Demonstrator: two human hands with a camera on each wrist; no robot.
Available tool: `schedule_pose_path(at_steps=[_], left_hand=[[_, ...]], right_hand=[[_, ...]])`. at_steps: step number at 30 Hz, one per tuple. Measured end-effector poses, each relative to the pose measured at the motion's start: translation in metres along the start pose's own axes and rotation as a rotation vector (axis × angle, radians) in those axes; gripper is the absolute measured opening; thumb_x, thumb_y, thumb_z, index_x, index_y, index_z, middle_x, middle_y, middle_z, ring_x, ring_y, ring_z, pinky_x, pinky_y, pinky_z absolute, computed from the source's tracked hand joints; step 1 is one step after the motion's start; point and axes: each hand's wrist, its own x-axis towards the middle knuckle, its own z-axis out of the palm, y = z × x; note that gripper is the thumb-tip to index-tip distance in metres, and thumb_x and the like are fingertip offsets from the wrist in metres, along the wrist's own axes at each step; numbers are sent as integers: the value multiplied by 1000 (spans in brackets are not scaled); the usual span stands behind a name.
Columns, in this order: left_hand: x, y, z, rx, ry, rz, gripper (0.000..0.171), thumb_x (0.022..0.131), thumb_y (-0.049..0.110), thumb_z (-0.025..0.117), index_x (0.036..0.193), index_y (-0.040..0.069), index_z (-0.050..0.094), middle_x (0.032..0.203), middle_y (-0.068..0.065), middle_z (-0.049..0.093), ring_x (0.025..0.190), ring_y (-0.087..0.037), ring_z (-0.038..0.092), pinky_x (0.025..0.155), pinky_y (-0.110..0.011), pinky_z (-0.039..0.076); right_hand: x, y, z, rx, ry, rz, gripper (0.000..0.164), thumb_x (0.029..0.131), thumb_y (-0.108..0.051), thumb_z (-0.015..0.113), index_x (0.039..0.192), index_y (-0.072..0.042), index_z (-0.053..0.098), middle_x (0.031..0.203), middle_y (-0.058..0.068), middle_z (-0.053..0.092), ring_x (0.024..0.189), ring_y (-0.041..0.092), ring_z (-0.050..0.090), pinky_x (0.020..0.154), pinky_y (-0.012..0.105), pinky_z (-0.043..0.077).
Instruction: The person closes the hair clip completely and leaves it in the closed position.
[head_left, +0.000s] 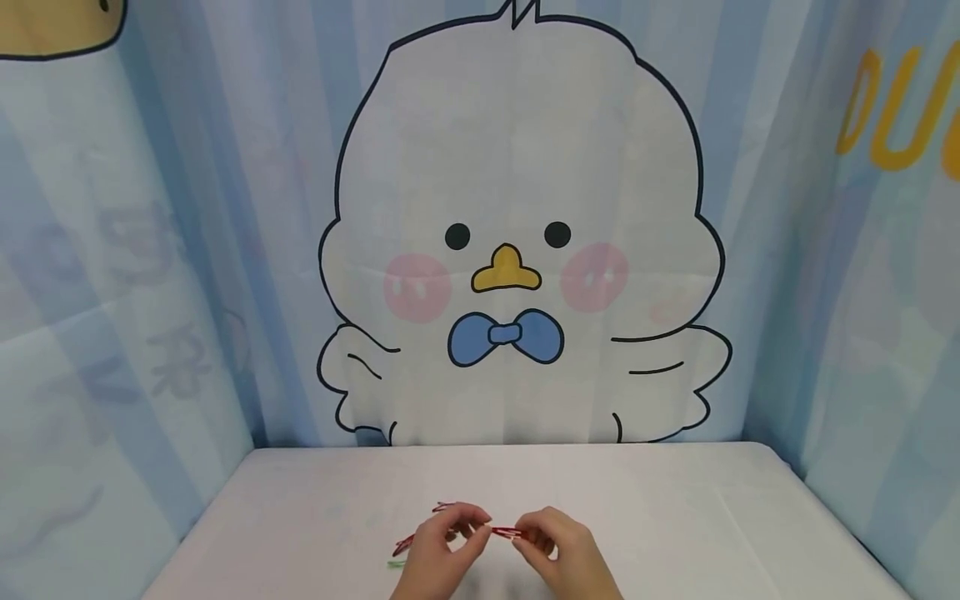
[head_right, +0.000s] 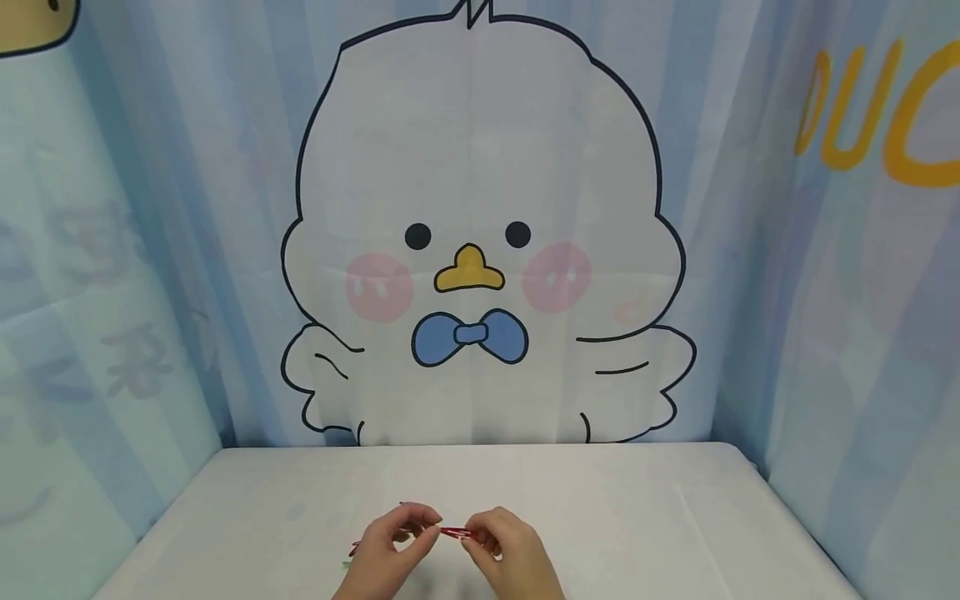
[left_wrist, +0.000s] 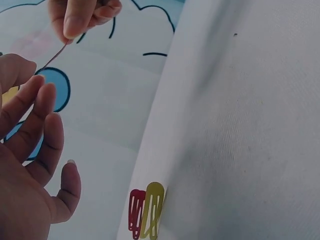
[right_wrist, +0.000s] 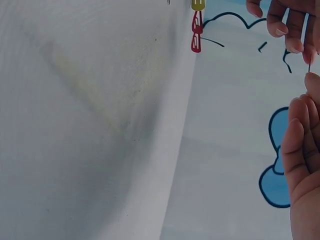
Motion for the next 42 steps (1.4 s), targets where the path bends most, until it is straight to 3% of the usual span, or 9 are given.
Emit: schedule_pose_path(at_steps=[5, 10, 14, 18, 25, 30, 35, 42], left_hand=[[1, -1, -7, 0, -1, 2, 13, 93, 14, 73, 103, 7, 70, 93, 3, 66, 86, -19, 57, 81, -51, 50], [2, -4, -16, 33, 13, -8, 12, 93, 12, 72, 103, 7, 69, 93, 4, 67, 86, -19, 57, 82, -52, 51], [2, -6, -25, 68, 28, -26, 13, 93, 13, 71, 104, 6, 69, 93, 4, 67, 87, -20, 57, 79, -42, 51], [-2, -11, -33, 82, 35, -50, 16, 94, 17, 72, 106, 7, 69, 92, 3, 70, 86, -18, 57, 73, -32, 46], [-4, -18, -42, 103, 71, -36, 17, 92, 16, 74, 107, 8, 69, 92, 4, 67, 82, -16, 57, 68, -27, 47], [-4, -20, -50, 138, 83, -35, 16, 93, 15, 73, 106, 8, 69, 93, 4, 66, 85, -17, 57, 71, -30, 47], [-4, -23, -57, 153, 89, -66, 14, 92, 13, 72, 105, 7, 69, 92, 4, 67, 87, -18, 57, 73, -35, 44], [-4, -31, -65, 166, 104, -115, 14, 93, 13, 71, 105, 7, 69, 90, 4, 67, 87, -19, 56, 74, -38, 42]], right_hand=[[2, 0, -2, 8, -35, 61, 14, 87, -9, 80, 93, -15, 70, 82, -13, 60, 69, 1, 53, 59, 23, 50], [1, 8, 1, 1, 36, -38, 21, 83, -4, 82, 92, -17, 69, 80, -15, 58, 67, 0, 52, 57, 22, 49], [3, 15, 4, 10, 90, -141, 26, 80, 0, 83, 93, -18, 69, 78, -14, 57, 66, 0, 52, 55, 20, 46], [4, 18, 4, 22, 94, -172, 27, 79, 2, 82, 93, -17, 68, 77, -13, 57, 65, 1, 51, 54, 19, 45], [5, 21, 2, 31, 66, -57, 22, 82, -1, 81, 91, -17, 69, 76, -15, 55, 64, 0, 49, 54, 22, 46], [7, 26, 1, 18, 55, -20, 21, 81, -1, 82, 90, -16, 70, 75, -15, 55, 62, -1, 49, 53, 22, 46], [9, 31, 0, 18, 31, 6, 20, 81, -1, 82, 89, -15, 70, 74, -15, 55, 62, 0, 49, 53, 23, 45], [14, 39, -3, 12, -23, 159, 17, 83, -4, 81, 89, -16, 71, 73, -13, 54, 62, 2, 49, 56, 23, 45]])
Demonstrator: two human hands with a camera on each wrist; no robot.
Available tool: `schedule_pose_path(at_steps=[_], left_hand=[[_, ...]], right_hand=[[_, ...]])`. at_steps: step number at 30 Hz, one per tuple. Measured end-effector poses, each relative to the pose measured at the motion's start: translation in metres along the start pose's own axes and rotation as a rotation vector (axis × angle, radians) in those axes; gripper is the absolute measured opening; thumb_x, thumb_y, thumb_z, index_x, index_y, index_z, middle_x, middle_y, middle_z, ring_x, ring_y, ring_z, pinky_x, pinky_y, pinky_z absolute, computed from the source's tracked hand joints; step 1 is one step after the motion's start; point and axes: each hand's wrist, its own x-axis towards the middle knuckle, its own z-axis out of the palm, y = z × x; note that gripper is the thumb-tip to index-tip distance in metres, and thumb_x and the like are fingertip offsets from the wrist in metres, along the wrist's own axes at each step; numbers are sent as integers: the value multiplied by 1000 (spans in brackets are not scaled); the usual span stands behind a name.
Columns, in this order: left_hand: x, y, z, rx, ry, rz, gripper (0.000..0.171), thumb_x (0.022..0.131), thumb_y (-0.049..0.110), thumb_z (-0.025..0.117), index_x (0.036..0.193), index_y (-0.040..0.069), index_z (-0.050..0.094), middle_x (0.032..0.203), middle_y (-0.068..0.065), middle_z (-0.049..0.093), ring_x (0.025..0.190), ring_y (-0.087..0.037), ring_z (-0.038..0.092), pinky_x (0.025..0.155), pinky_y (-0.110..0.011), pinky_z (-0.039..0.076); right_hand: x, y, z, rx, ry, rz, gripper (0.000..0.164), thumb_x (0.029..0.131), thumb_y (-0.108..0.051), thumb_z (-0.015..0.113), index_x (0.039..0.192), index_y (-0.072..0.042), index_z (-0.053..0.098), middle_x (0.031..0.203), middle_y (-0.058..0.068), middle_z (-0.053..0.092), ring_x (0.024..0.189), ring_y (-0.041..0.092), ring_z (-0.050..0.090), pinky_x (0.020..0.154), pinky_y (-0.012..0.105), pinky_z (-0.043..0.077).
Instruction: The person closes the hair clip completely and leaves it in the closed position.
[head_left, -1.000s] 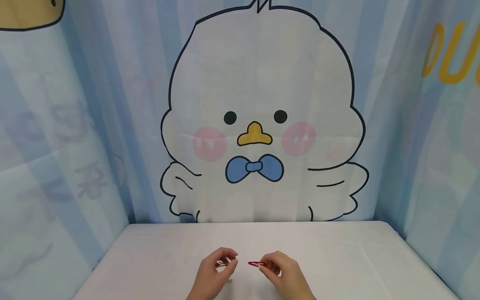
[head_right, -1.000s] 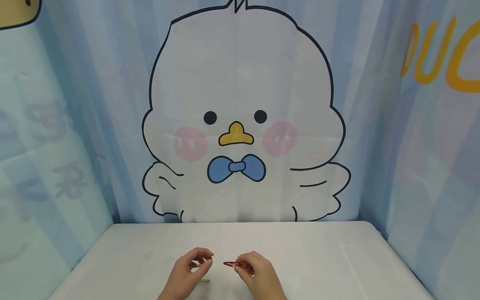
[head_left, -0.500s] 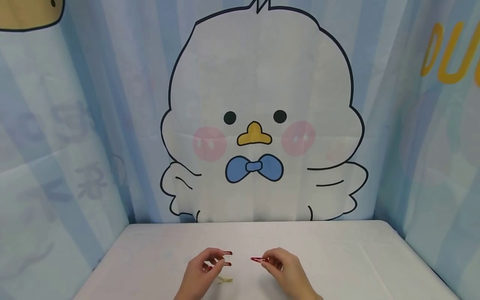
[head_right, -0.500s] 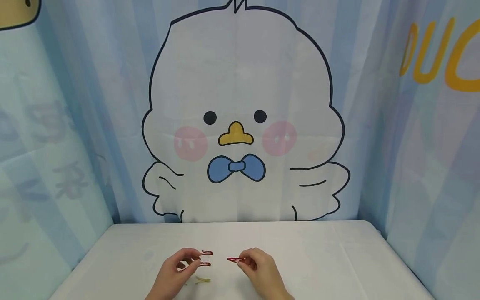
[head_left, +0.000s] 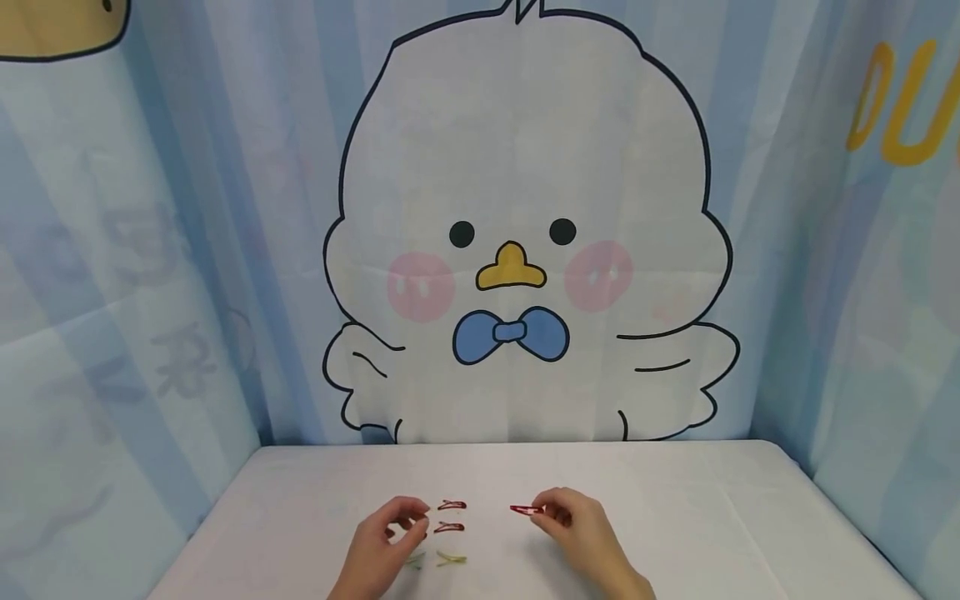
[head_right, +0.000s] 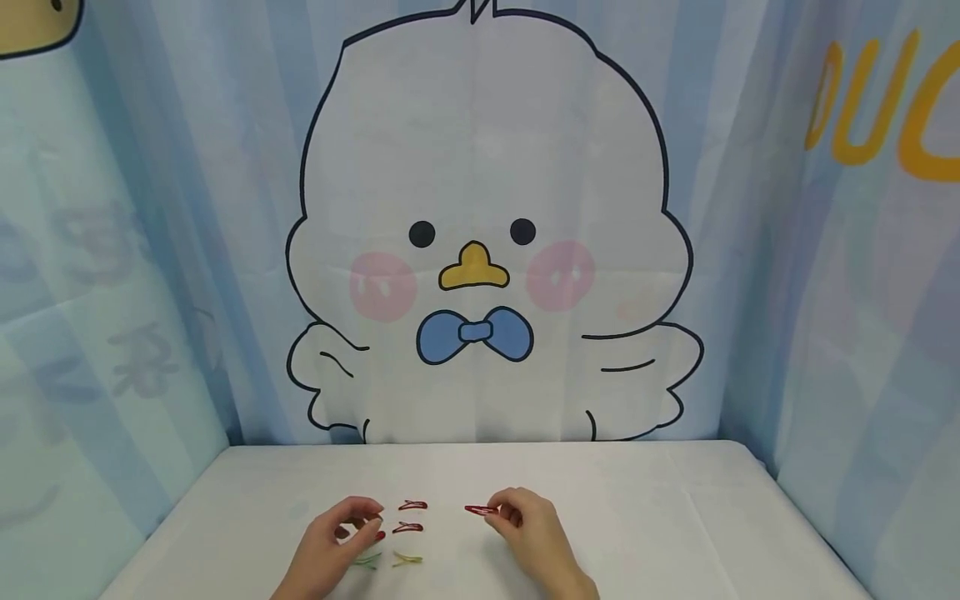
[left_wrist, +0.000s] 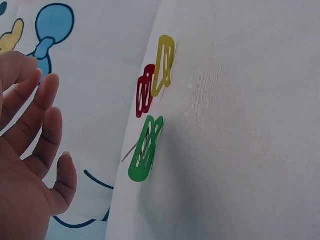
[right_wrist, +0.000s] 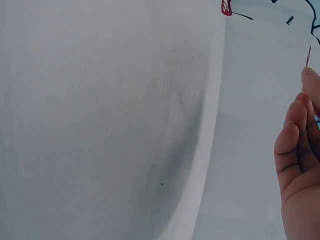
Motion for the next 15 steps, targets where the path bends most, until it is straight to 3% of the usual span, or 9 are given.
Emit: schedule_pose_path(at_steps=[8, 15], left_hand=[[-1, -11, -11, 31, 33, -34, 13, 93, 11, 70, 105, 6, 70, 91, 2, 66, 84, -17, 57, 74, -36, 47], [-1, -18, -20, 59, 21, -48, 12, 93, 11, 70, 103, 6, 70, 91, 1, 66, 83, -18, 56, 72, -37, 46]], right_hand=[[6, 6, -2, -3, -13, 35, 14, 83, -7, 82, 88, -16, 72, 71, -13, 53, 62, 3, 48, 56, 23, 43], [13, 15, -7, -43, -69, 105, 14, 84, -8, 81, 88, -19, 72, 70, -11, 53, 62, 3, 49, 57, 23, 43]])
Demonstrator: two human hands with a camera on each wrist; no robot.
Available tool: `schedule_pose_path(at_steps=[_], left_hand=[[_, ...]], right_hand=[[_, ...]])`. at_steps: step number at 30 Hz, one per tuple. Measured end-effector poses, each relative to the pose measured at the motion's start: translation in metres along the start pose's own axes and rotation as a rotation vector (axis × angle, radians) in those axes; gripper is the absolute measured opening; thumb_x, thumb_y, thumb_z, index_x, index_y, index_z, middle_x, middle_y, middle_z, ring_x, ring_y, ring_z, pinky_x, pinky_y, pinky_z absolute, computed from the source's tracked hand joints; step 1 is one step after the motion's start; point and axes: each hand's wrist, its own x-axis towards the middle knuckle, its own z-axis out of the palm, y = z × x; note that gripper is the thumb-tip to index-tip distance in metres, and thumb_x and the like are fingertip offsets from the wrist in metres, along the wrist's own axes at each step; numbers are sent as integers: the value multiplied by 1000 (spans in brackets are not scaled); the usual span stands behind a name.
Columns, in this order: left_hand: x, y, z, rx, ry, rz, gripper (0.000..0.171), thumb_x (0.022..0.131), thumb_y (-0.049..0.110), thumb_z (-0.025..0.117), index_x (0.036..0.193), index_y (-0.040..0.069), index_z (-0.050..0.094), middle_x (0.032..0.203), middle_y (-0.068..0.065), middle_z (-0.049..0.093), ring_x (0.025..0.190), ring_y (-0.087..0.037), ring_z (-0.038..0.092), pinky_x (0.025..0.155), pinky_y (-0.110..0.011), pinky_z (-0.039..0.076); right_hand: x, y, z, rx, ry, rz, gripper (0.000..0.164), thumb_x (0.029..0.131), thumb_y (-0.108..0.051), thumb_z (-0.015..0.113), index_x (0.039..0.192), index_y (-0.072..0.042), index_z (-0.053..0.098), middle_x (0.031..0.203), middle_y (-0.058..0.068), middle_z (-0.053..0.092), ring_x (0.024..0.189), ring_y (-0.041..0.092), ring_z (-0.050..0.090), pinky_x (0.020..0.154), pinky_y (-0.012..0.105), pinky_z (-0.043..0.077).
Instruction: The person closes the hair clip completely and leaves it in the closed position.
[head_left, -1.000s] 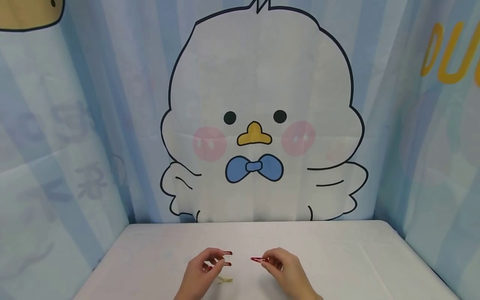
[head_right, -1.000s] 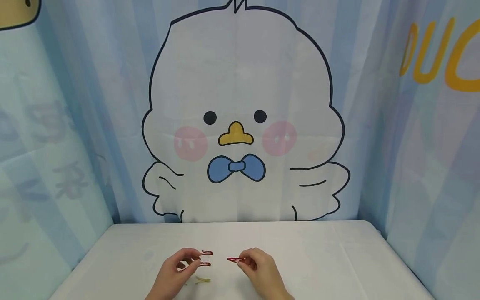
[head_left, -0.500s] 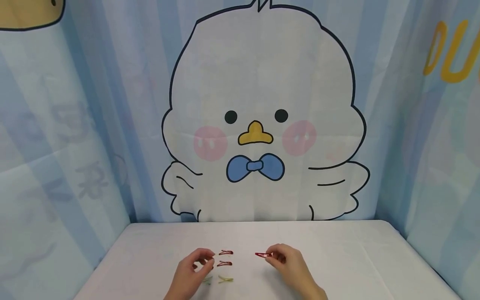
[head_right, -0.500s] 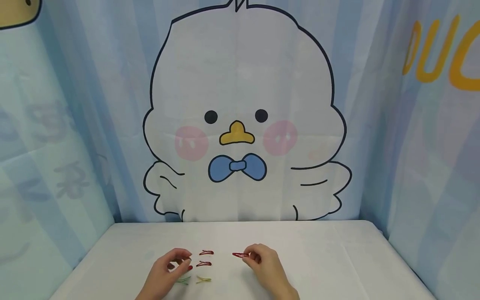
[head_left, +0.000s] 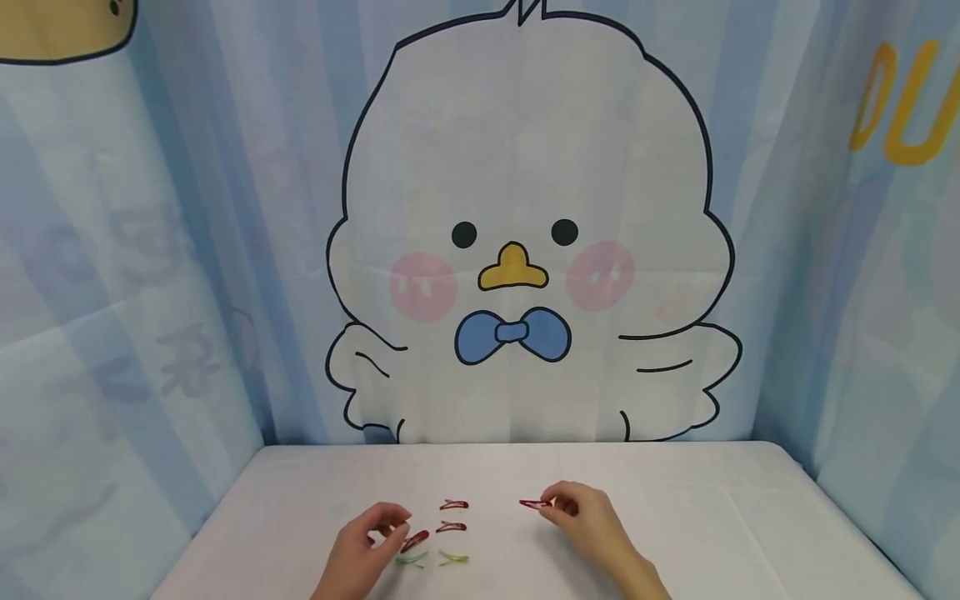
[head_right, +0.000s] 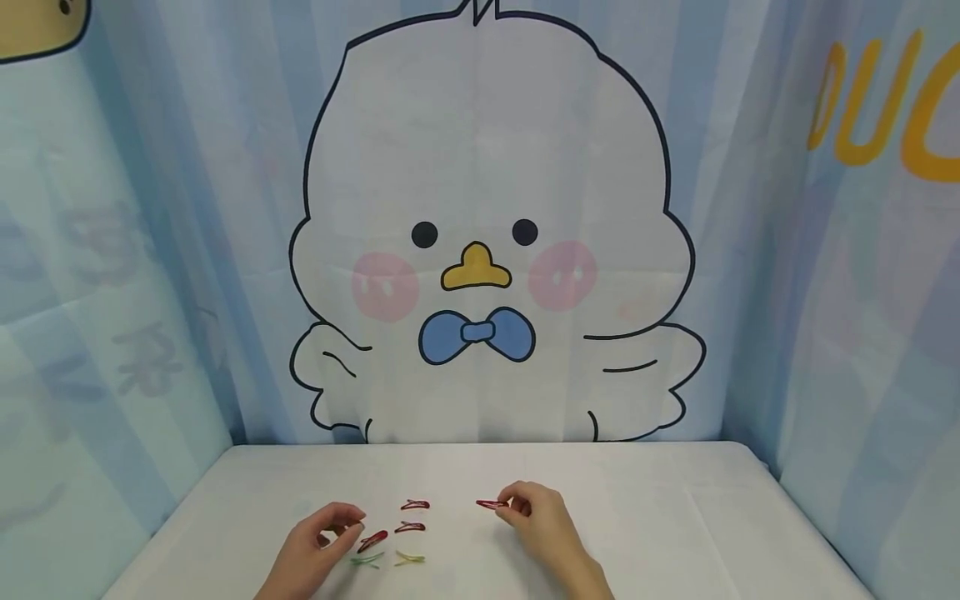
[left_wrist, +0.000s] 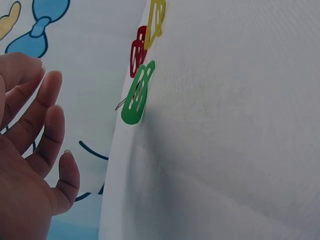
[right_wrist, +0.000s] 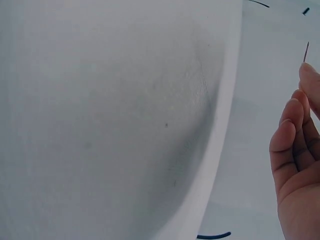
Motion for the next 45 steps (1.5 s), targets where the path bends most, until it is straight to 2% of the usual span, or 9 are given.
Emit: schedule_pose_path(at_steps=[8, 12, 17, 21, 27, 35, 40, 45], left_hand=[[1, -8, -7, 27, -28, -26, 10, 91, 8, 70, 101, 6, 69, 88, 1, 65, 80, -18, 55, 70, -37, 42], [3, -13, -10, 26, -69, -15, 10, 91, 6, 69, 101, 4, 69, 88, 0, 65, 80, -19, 55, 72, -38, 45], [10, -19, -13, 25, -130, -20, 10, 92, 5, 69, 102, 3, 68, 88, 0, 64, 80, -19, 54, 75, -38, 49], [15, -24, -12, 34, -181, -41, 9, 92, 6, 69, 101, 4, 68, 87, 0, 62, 79, -19, 53, 73, -36, 49], [19, -31, -9, 61, -230, -15, 8, 90, 6, 72, 97, 5, 69, 85, 1, 62, 76, -18, 53, 69, -34, 47], [22, -26, -10, 135, -248, -37, 10, 87, 11, 77, 89, 8, 68, 78, 0, 59, 72, -17, 52, 67, -34, 45], [22, -26, -10, 156, -258, -44, 10, 86, 10, 77, 88, 9, 67, 77, 0, 58, 71, -17, 52, 67, -34, 45], [22, -27, -10, 156, -261, -44, 9, 87, 10, 76, 88, 8, 67, 76, 0, 58, 72, -17, 53, 68, -34, 46]], right_hand=[[9, 7, -4, -10, -28, 6, 13, 84, -11, 81, 88, -18, 72, 69, -10, 52, 63, 4, 48, 58, 24, 42], [12, 12, -4, -10, -44, 20, 12, 83, -11, 82, 87, -17, 72, 69, -9, 53, 62, 4, 47, 58, 24, 40], [15, 19, -4, 8, -106, 62, 9, 85, -13, 81, 88, -13, 73, 68, -7, 55, 61, 6, 48, 58, 25, 40], [16, 24, -5, 8, -154, 83, 9, 86, -14, 80, 89, -12, 72, 68, -6, 57, 60, 9, 50, 57, 26, 40], [17, 32, -7, -22, -197, 80, 8, 87, -14, 79, 87, -13, 71, 70, -7, 57, 63, 10, 50, 58, 26, 40], [21, 34, -10, -51, -224, 62, 10, 83, -12, 81, 85, -12, 72, 67, -7, 53, 62, 8, 46, 58, 27, 38], [21, 36, -9, -78, -258, 41, 9, 83, -9, 80, 84, -11, 71, 66, -7, 52, 62, 7, 46, 58, 27, 38], [20, 38, -7, -89, -256, 31, 10, 83, -8, 80, 84, -11, 71, 65, -8, 51, 61, 6, 46, 58, 27, 38]])
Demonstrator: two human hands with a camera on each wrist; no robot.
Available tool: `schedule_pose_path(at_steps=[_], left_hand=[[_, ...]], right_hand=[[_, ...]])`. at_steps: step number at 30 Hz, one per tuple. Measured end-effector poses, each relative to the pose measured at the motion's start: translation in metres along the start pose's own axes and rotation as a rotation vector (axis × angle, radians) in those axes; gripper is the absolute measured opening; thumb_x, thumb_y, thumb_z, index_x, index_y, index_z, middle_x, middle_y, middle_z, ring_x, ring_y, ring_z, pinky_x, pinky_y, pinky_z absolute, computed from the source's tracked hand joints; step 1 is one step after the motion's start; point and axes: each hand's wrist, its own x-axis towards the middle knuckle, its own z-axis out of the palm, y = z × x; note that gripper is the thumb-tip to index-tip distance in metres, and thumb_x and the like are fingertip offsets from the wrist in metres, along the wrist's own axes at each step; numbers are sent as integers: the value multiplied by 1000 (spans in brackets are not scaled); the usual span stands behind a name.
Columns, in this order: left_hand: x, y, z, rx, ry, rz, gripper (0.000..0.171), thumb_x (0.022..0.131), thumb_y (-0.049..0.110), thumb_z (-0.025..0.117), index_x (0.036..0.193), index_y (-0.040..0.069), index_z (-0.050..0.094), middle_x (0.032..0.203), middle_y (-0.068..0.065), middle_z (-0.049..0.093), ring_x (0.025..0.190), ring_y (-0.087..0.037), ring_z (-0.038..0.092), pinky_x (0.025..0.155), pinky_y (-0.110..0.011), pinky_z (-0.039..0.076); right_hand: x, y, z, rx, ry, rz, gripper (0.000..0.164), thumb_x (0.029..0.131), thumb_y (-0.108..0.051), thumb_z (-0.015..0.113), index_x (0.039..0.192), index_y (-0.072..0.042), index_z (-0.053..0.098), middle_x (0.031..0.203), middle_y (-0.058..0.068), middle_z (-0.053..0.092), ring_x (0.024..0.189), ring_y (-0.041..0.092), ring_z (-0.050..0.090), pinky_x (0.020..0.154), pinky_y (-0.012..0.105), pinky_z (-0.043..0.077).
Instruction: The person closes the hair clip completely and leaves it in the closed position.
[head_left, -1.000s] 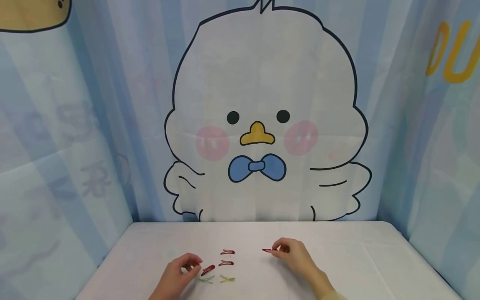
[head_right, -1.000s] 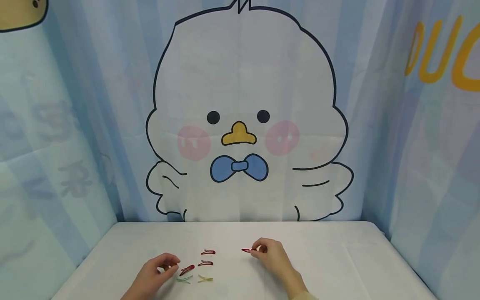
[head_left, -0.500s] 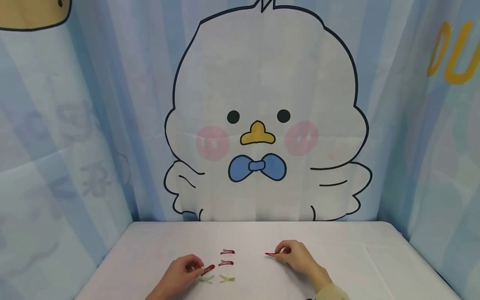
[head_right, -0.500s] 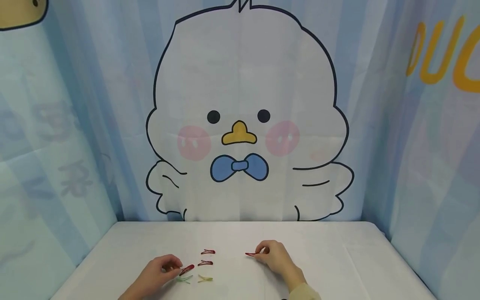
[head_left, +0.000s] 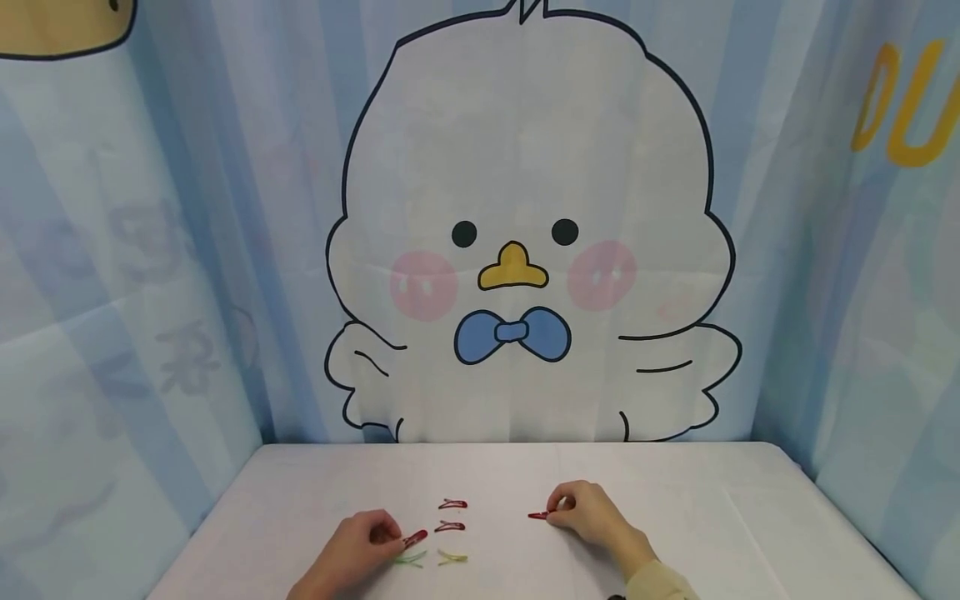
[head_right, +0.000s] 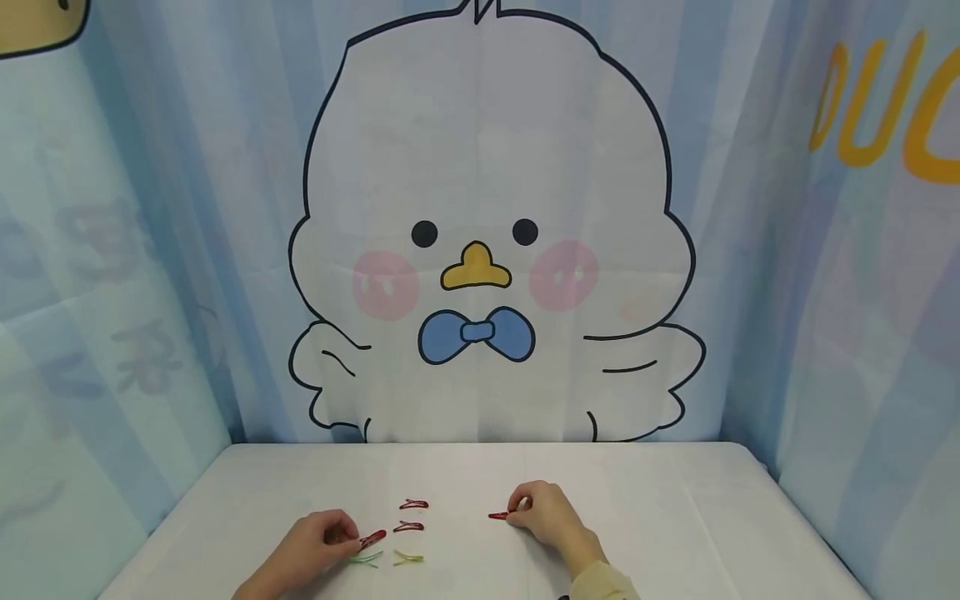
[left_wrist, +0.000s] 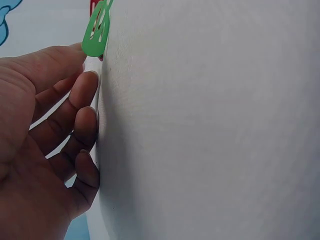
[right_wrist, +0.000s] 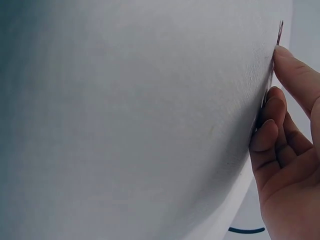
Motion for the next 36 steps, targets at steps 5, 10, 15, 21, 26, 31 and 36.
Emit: schedule_pose_path(at_steps=[5, 10, 15, 21, 26, 31, 36], left_hand=[[2, 0, -1, 14, -10, 20, 10, 87, 11, 76, 86, 9, 67, 74, 0, 57, 70, -17, 52, 67, -34, 45], [4, -1, 1, 47, -17, 30, 10, 87, 10, 76, 84, 10, 67, 73, 0, 57, 69, -17, 52, 66, -34, 44], [5, -1, 3, 67, -18, 29, 10, 88, 9, 75, 83, 10, 66, 73, 0, 56, 69, -17, 51, 66, -34, 44], [5, -2, 2, 76, -32, 37, 10, 88, 12, 75, 83, 10, 67, 72, 0, 56, 69, -16, 51, 65, -33, 45], [5, -2, 1, 77, -50, 40, 10, 88, 11, 75, 82, 11, 67, 72, 0, 56, 68, -16, 51, 64, -32, 44], [7, 0, 0, 87, -59, 44, 12, 85, 10, 77, 82, 11, 66, 71, 1, 56, 67, -15, 51, 63, -32, 42], [9, 0, 1, 99, -71, 34, 11, 86, 8, 75, 81, 11, 66, 71, 1, 56, 67, -15, 51, 64, -32, 42]], right_hand=[[0, -1, 0, -7, 8, -1, 10, 82, -8, 80, 84, -11, 71, 65, -8, 50, 61, 6, 45, 58, 27, 38], [-2, -4, -1, -7, 12, 9, 10, 82, -8, 81, 84, -11, 71, 65, -8, 51, 61, 6, 45, 58, 27, 38], [-3, -4, -1, -24, 17, 23, 11, 82, -9, 81, 84, -13, 71, 66, -8, 51, 62, 7, 46, 59, 28, 39], [-3, -4, -1, -18, 8, 20, 11, 82, -11, 81, 85, -12, 71, 67, -7, 52, 63, 8, 46, 59, 28, 39], [-4, -4, -3, -3, 0, 28, 12, 82, -14, 82, 86, -13, 71, 68, -6, 53, 62, 9, 47, 58, 28, 39], [-4, -7, -5, 2, -7, 43, 12, 83, -15, 82, 87, -12, 71, 69, -6, 53, 62, 11, 47, 57, 28, 39], [-4, -8, -4, 12, -18, 53, 12, 84, -15, 82, 88, -11, 71, 69, -5, 53, 63, 12, 48, 57, 28, 38]])
